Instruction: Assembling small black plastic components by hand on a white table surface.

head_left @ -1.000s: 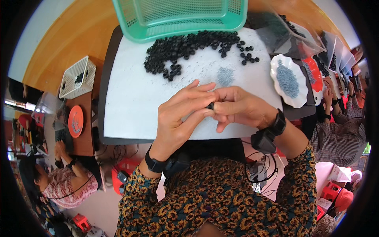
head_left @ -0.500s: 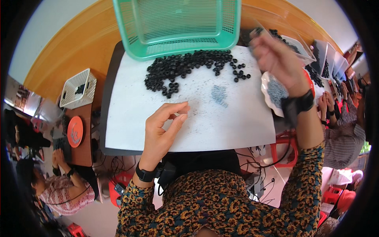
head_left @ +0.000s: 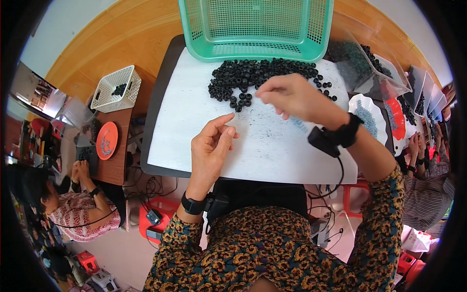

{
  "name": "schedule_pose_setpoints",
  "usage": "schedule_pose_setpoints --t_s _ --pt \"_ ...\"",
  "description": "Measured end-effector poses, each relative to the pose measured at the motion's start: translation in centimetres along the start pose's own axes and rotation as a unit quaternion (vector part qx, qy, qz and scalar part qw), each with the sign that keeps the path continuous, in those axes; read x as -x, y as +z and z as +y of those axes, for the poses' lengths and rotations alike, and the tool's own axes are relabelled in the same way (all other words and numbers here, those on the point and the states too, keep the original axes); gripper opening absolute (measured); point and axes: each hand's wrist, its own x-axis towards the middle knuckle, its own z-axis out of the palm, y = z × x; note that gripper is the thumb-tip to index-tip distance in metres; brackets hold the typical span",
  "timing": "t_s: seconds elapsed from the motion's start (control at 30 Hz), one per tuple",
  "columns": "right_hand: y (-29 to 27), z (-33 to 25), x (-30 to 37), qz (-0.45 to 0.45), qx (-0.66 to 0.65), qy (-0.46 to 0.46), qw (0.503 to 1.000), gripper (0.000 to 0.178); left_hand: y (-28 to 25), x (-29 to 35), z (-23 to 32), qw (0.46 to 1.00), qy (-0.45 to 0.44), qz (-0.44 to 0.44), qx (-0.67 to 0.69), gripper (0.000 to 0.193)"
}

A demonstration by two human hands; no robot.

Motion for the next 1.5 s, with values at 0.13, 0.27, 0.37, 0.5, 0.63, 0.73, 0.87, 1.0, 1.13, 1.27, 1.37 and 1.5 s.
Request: schedule_pose_setpoints --t_s 0.13,0.27,0.37,0.5,0.63,0.73,0.87,1.0,1.13,1.27,1.37,1.5 --pt "2.1 1.8 -2.8 0.052 0.162 -0.157 0.973 0.021 0.2 0.0 0.3 1.0 0.002 0.003 0.024 0.029" --pt "3.3 2.9 -3.3 0.086 0.352 -0.184 0.914 0.018 0.1 0.1 0.2 1.0 0.003 0.004 0.007 0.029" --pt "3.8 3.5 -3.4 0.101 0.394 -0.227 0.885 0.015 0.3 0.0 0.3 1.0 0.007 -0.003 0.009 0.029" --pt "4.0 3.1 -3.6 0.097 0.42 -0.266 0.862 0.015 0.0 0.0 0.0 0.999 0.017 -0.006 0.028 0.029" --pt "3.6 1.7 -1.5 0.098 0.408 -0.256 0.871 0.018 0.1 -0.1 -0.2 0.999 0.003 0.021 0.043 0.025" --pt "3.5 0.9 0.4 0.118 0.361 -0.285 0.88 0.019 0.8 -0.4 0.5 0.997 -0.01 0.007 0.073 0.023" --pt "4.3 0.9 2.6 0.134 0.318 -0.312 0.885 0.019 2.3 -0.5 0.9 0.991 -0.002 -0.027 0.133 0.023" --pt "3.3 0.9 4.0 0.136 0.289 -0.298 0.9 0.022 2.5 -0.4 0.7 0.988 0.009 -0.051 0.149 0.022" --pt "-1.4 2.3 4.4 0.192 0.284 -0.182 0.922 0.025 2.6 0.0 0.2 0.986 -0.035 -0.065 0.147 0.022" --pt "-5.7 3.3 4.7 0.224 0.323 -0.121 0.911 0.016 2.7 0.2 -0.2 0.989 -0.021 -0.068 0.131 0.021" --pt "-6.4 4.5 4.6 0.203 0.348 -0.114 0.908 0.015 2.4 0.2 -0.4 0.991 -0.005 -0.089 0.096 0.02" --pt "-5.5 5.5 4.3 0.14 0.367 -0.133 0.91 0.01 2.6 0.2 -0.2 0.992 -0.002 -0.085 0.096 0.018"
